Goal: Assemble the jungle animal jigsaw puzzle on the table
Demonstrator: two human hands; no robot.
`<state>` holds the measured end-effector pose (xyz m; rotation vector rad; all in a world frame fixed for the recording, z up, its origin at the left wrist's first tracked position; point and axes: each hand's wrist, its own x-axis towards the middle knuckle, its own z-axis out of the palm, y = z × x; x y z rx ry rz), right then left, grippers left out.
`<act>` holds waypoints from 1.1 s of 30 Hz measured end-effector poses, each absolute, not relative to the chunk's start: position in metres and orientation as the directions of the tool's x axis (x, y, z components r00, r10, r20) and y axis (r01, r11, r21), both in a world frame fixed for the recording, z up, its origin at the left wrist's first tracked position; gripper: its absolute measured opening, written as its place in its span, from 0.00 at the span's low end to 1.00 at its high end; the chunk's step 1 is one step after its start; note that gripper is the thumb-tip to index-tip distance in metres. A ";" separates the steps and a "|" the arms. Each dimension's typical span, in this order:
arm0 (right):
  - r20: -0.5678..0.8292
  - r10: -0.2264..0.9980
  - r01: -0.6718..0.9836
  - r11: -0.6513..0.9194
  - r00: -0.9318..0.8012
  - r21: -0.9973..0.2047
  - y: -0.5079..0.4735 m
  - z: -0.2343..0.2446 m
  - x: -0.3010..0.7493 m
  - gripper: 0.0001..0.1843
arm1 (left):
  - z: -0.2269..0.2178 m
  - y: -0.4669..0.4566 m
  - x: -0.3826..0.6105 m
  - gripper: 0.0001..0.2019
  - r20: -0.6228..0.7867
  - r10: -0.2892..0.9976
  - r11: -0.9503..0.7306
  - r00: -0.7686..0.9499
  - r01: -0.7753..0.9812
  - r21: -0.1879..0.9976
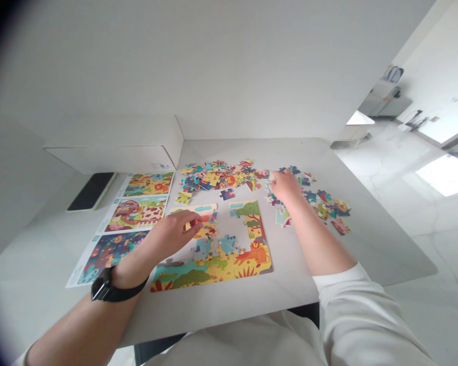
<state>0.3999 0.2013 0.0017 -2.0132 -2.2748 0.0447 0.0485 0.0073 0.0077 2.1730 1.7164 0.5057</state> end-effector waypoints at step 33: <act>-0.101 0.989 0.974 0.088 -0.111 -0.207 0.296 0.017 0.405 0.30 | 0.010 0.006 0.049 0.13 0.087 0.974 -0.225 0.208 0.860 0.459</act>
